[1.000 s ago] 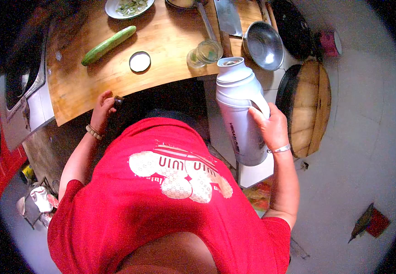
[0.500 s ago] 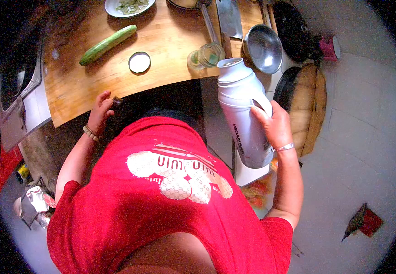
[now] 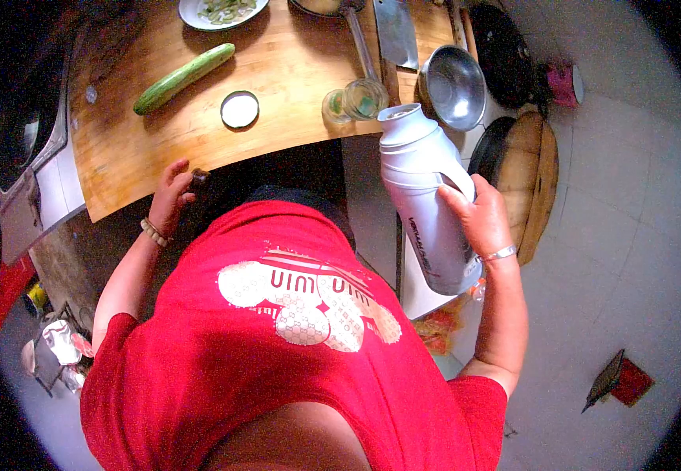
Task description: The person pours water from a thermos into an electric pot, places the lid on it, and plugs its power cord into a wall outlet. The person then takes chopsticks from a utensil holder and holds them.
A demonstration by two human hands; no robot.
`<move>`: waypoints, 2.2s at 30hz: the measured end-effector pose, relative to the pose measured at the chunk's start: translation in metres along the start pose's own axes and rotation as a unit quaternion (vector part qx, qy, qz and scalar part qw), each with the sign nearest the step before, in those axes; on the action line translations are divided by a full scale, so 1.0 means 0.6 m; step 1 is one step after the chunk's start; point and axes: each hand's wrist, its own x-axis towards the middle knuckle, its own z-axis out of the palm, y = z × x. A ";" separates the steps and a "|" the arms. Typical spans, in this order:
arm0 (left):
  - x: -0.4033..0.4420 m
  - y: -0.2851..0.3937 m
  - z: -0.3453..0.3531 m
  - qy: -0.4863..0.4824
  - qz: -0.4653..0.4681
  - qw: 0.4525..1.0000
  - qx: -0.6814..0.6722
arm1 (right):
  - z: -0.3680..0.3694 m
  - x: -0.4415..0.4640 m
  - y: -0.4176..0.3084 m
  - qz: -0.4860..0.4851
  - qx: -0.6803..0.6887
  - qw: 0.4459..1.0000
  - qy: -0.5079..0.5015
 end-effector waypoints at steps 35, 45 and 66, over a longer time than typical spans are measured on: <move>0.006 -0.010 -0.007 -0.013 0.005 1.000 0.015 | -0.025 0.003 -0.011 -0.017 -0.085 0.996 0.006; 0.004 -0.006 -0.005 -0.001 0.001 1.000 0.013 | -0.030 0.003 -0.015 -0.008 -0.066 0.998 0.001; 0.013 -0.018 -0.015 -0.024 0.009 1.000 -0.007 | -0.032 0.003 -0.016 -0.039 -0.104 0.994 0.017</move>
